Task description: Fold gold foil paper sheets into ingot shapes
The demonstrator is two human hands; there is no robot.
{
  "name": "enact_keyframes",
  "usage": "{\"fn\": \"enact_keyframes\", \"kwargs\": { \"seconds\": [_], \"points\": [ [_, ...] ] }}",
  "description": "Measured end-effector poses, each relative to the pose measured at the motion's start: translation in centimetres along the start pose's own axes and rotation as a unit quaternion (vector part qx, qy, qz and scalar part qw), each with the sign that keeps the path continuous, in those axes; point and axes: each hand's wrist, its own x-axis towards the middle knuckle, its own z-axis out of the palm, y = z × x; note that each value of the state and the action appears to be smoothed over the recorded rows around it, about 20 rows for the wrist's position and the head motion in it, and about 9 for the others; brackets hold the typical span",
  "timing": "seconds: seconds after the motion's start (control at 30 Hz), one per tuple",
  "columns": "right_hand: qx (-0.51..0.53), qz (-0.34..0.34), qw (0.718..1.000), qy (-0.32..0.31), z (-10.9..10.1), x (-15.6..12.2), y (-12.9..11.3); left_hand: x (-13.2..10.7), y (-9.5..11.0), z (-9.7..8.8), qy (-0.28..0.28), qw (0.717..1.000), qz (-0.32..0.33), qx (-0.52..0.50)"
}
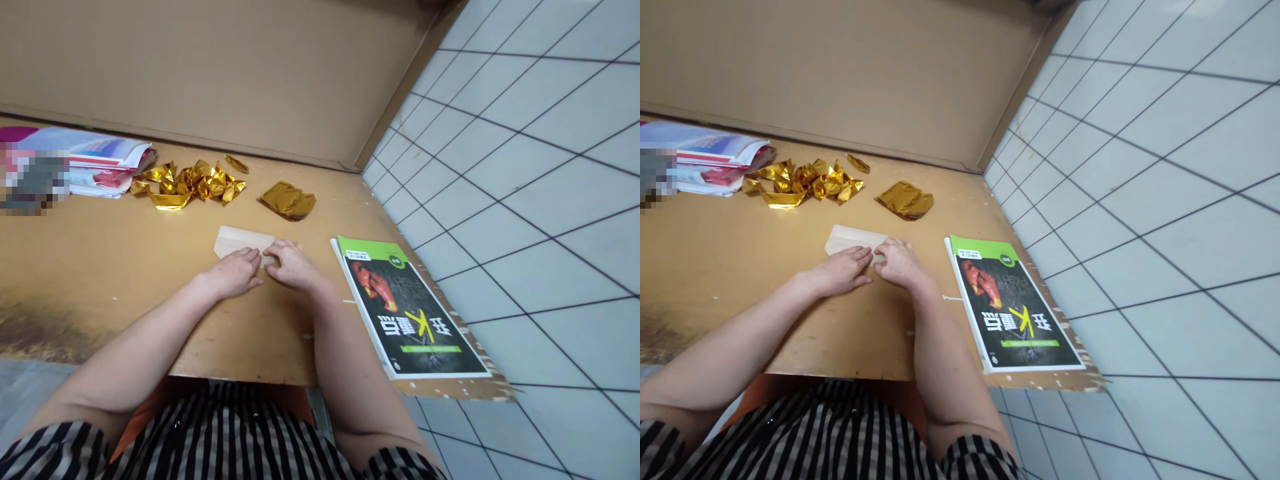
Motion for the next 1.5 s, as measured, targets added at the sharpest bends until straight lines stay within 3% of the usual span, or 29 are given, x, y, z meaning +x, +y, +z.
{"fn": "enact_keyframes", "kwargs": {
  "seconds": [0.23,0.53,0.93,1.1,1.3,1.4,1.5],
  "points": [
    [0.042,0.063,0.992,0.099,1.8,1.2,-0.8,0.0,-0.4,0.2,0.0,1.0,0.007,-0.014],
    [0.057,0.131,0.985,0.092,2.6,2.1,-1.3,0.0,-1.3,-0.3,-0.02,0.998,-0.001,-0.067],
    [0.082,0.145,0.979,0.119,2.7,1.9,0.4,-1.7,-6.5,-1.6,0.003,0.992,-0.073,-0.106],
    [0.079,0.156,0.978,0.116,2.3,1.7,0.5,-2.0,-7.7,-1.8,0.002,0.989,-0.103,-0.101],
    [0.068,0.167,0.978,0.104,2.2,1.7,0.2,-1.6,-5.8,-2.4,0.038,0.992,-0.11,-0.039],
    [0.062,0.166,0.979,0.103,2.2,1.7,0.2,-1.2,-3.8,-2.7,0.058,0.996,-0.066,0.019],
    [0.053,0.164,0.98,0.103,2.1,1.6,0.1,-0.8,-2.3,-2.7,0.032,0.999,-0.017,0.016]
  ]
}}
